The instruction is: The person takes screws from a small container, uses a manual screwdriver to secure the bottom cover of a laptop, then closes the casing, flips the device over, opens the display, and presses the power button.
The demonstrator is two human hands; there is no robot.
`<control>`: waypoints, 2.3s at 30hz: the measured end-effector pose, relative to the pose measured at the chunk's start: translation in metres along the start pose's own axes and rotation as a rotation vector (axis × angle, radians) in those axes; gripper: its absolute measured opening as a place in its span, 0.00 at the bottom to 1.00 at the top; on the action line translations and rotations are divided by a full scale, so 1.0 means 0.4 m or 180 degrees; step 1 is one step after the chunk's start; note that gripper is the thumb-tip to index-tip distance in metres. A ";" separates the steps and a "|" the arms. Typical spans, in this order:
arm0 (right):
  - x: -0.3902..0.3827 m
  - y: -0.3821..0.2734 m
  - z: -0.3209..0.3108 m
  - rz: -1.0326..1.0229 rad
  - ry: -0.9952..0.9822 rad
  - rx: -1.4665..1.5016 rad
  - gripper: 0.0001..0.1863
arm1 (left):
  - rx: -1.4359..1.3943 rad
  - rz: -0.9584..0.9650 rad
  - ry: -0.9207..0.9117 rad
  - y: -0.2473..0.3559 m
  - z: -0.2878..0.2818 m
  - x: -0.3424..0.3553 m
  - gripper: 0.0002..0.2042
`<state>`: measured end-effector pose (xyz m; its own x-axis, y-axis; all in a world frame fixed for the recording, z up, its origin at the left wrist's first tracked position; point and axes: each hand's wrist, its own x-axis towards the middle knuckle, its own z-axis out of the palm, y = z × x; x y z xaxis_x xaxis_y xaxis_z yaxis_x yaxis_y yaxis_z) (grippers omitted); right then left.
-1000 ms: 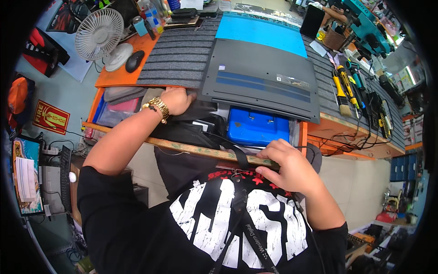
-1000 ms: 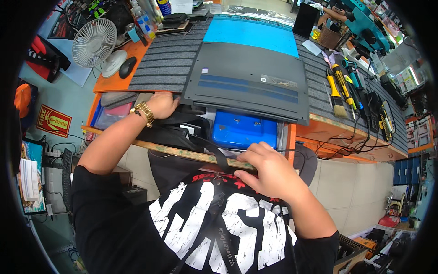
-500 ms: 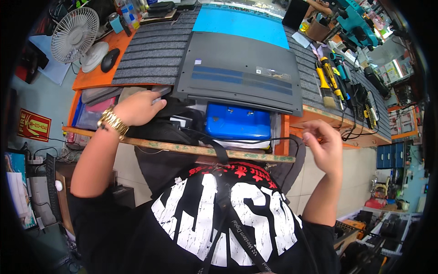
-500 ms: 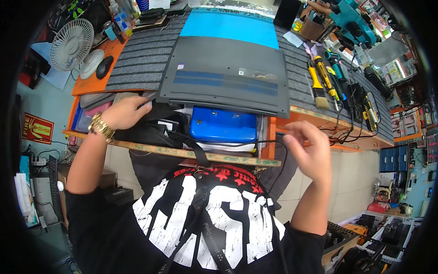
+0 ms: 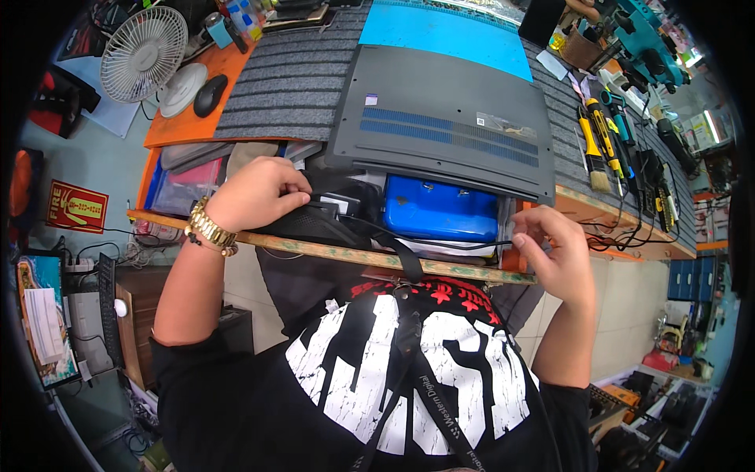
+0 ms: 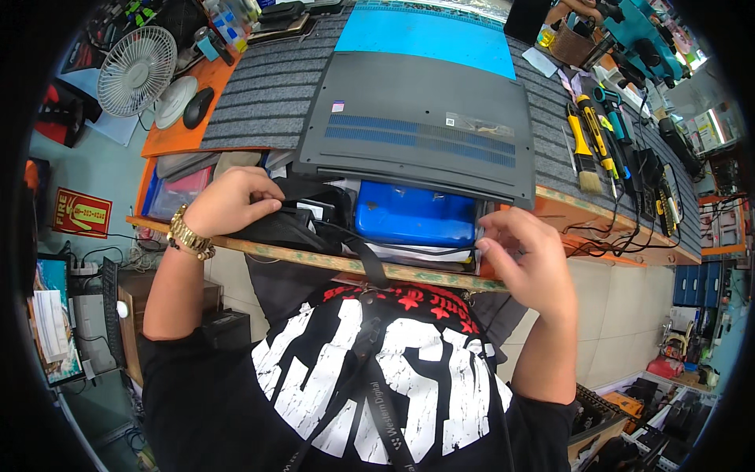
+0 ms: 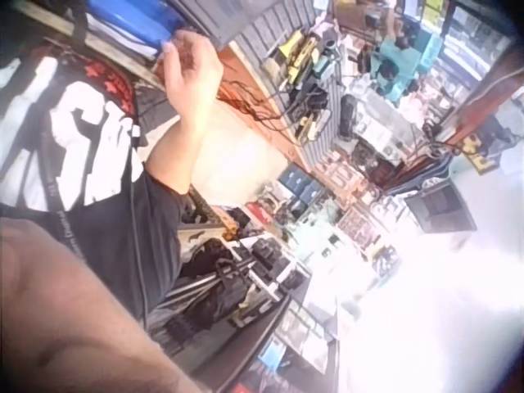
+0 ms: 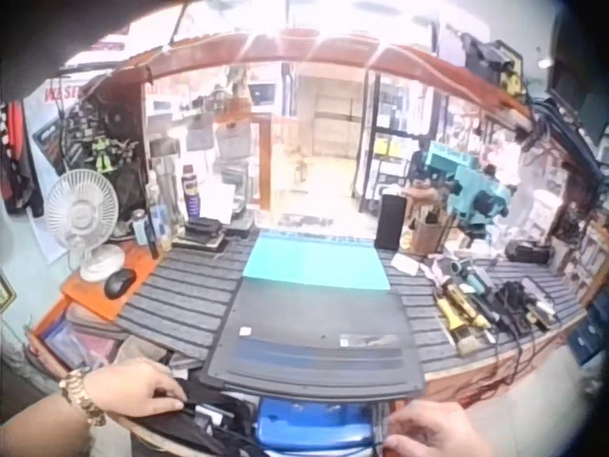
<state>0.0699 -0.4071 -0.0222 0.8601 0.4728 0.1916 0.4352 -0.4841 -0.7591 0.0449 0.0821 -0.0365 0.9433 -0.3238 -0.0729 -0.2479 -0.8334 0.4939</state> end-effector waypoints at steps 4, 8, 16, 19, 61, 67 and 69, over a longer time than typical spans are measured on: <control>0.013 -0.010 0.020 0.0229 -0.0227 0.0075 0.12 | 0.0041 -0.0080 -0.0118 0.000 0.016 0.023 0.10; 0.020 -0.011 0.013 0.0224 -0.0202 -0.0027 0.11 | 0.0118 -0.0164 -0.0268 0.014 -0.009 0.038 0.11; 0.060 0.069 -0.038 0.0111 0.1158 -0.0378 0.10 | -0.0610 -0.0316 -0.0021 0.055 -0.124 0.068 0.11; 0.145 0.137 -0.085 0.0639 0.1555 -0.0391 0.19 | -0.0810 -0.0254 0.0515 0.040 -0.144 0.149 0.18; 0.413 0.021 -0.273 -0.0982 0.1589 0.1160 0.34 | -0.2603 0.1163 0.2268 0.103 -0.238 0.324 0.22; 0.439 -0.018 -0.300 -0.1149 0.1987 0.0496 0.30 | -0.2036 0.1390 0.2681 0.117 -0.299 0.346 0.22; 0.449 0.013 -0.276 -0.1351 0.2190 0.0304 0.30 | -0.1723 0.1203 0.2834 0.107 -0.277 0.360 0.21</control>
<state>0.2560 -0.4059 0.0771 0.6114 0.0288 0.7908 0.7631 -0.2857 -0.5796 0.1945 0.0496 0.0703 0.7026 0.1029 0.7041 -0.6290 -0.3727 0.6822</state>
